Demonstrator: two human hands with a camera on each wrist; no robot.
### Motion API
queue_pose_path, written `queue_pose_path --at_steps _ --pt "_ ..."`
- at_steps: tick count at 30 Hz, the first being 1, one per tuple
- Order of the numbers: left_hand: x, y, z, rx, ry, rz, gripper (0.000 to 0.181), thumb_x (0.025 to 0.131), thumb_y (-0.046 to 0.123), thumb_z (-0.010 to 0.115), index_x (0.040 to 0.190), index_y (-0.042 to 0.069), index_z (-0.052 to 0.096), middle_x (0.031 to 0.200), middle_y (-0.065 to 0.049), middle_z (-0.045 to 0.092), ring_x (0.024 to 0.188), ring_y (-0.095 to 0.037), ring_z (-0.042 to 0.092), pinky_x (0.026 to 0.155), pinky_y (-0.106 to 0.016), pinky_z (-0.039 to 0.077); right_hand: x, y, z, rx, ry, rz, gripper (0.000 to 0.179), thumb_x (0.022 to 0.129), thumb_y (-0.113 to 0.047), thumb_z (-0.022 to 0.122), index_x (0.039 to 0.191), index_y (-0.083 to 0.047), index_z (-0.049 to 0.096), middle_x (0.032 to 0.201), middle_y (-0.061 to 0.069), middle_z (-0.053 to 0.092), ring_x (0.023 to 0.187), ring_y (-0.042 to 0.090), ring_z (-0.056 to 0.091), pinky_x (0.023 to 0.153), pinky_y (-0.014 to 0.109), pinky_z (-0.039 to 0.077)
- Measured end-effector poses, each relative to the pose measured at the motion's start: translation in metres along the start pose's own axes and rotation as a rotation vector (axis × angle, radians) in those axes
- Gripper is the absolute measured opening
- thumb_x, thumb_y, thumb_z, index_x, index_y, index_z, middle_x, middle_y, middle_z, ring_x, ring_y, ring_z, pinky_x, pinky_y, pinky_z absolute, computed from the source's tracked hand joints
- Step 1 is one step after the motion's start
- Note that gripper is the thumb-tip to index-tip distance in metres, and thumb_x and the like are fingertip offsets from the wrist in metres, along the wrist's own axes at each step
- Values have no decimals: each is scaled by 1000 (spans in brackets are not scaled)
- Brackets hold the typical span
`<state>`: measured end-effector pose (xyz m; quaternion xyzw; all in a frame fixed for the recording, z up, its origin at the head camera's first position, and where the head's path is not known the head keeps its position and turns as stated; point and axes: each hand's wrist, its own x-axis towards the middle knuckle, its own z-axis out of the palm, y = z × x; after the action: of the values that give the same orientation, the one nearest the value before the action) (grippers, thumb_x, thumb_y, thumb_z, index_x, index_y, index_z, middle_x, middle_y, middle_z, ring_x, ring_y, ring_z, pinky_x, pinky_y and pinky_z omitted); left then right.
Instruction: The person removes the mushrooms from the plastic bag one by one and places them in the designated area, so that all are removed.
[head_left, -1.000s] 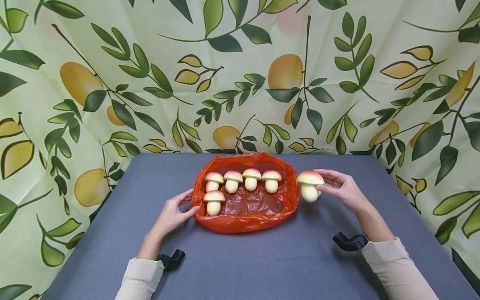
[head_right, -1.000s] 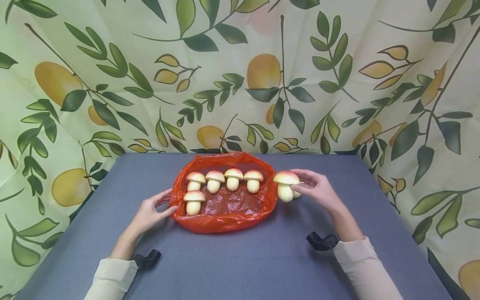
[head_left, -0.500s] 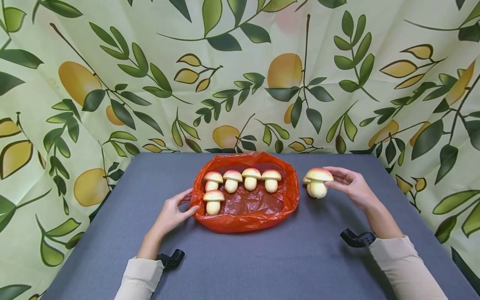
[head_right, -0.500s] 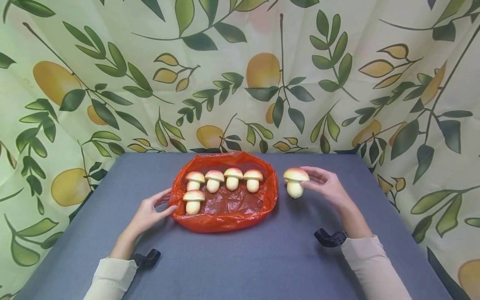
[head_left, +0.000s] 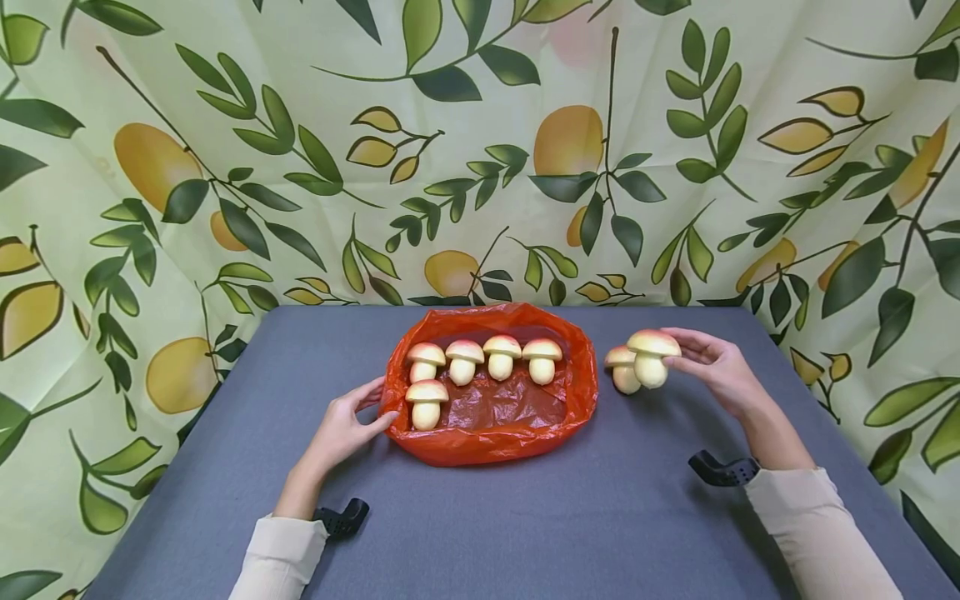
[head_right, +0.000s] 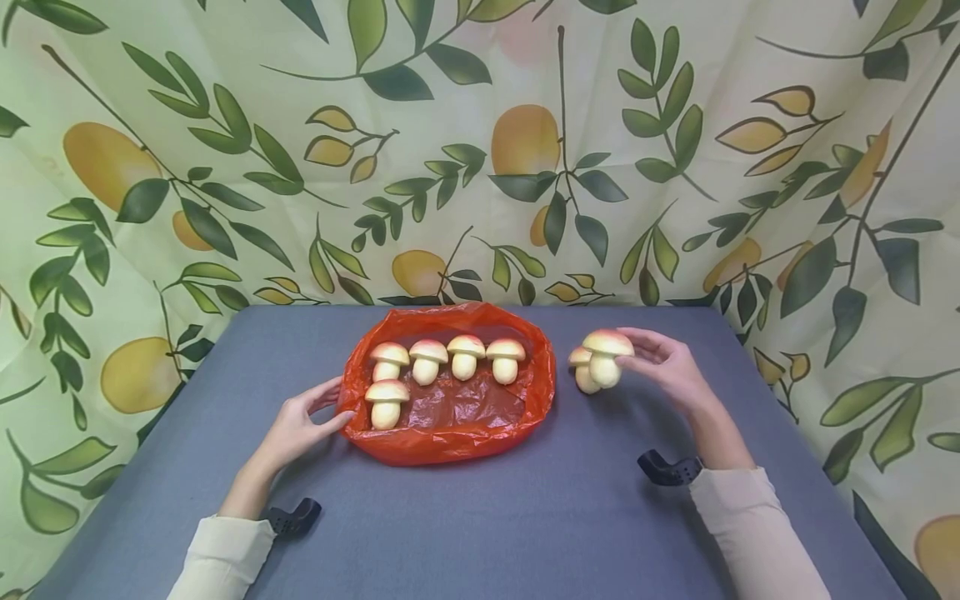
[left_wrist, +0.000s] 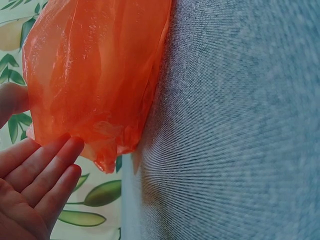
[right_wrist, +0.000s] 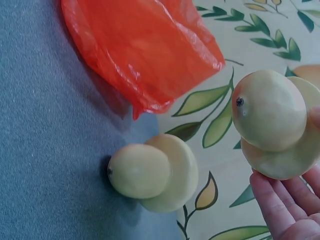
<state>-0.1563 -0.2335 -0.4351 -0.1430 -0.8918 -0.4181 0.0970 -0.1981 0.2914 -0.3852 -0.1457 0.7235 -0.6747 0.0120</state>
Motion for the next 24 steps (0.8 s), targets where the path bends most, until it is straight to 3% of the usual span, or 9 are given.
queue_pose_path --at_steps 5,9,16,24 --pt "0 -1 1 4 1 0 56 81 8 76 130 -7 55 113 -24 70 105 -37 67 94 -49 55 2 5 -6 19 12 10 39 89 5 61 118 -21 65 107 -22 70 97 -9 66 80 5 52" --pt "0 -1 1 8 0 -6 57 81 9 76 131 -7 54 114 -24 69 106 -37 67 94 -49 55 3 9 -12 -31 40 38 39 90 2 62 118 -25 65 106 -25 69 96 -11 65 79 4 52" --pt "1 -2 2 -3 0 0 57 81 8 76 130 -8 54 114 -24 69 106 -37 67 94 -49 54 7 17 -21 44 15 45 39 90 6 60 117 -22 65 106 -22 70 96 -9 66 79 5 51" --pt "1 -2 1 0 1 8 56 80 7 76 130 -8 54 113 -25 69 105 -38 67 94 -49 55 6 23 -28 15 31 86 39 90 4 60 115 -26 64 104 -25 69 94 -11 64 78 3 50"
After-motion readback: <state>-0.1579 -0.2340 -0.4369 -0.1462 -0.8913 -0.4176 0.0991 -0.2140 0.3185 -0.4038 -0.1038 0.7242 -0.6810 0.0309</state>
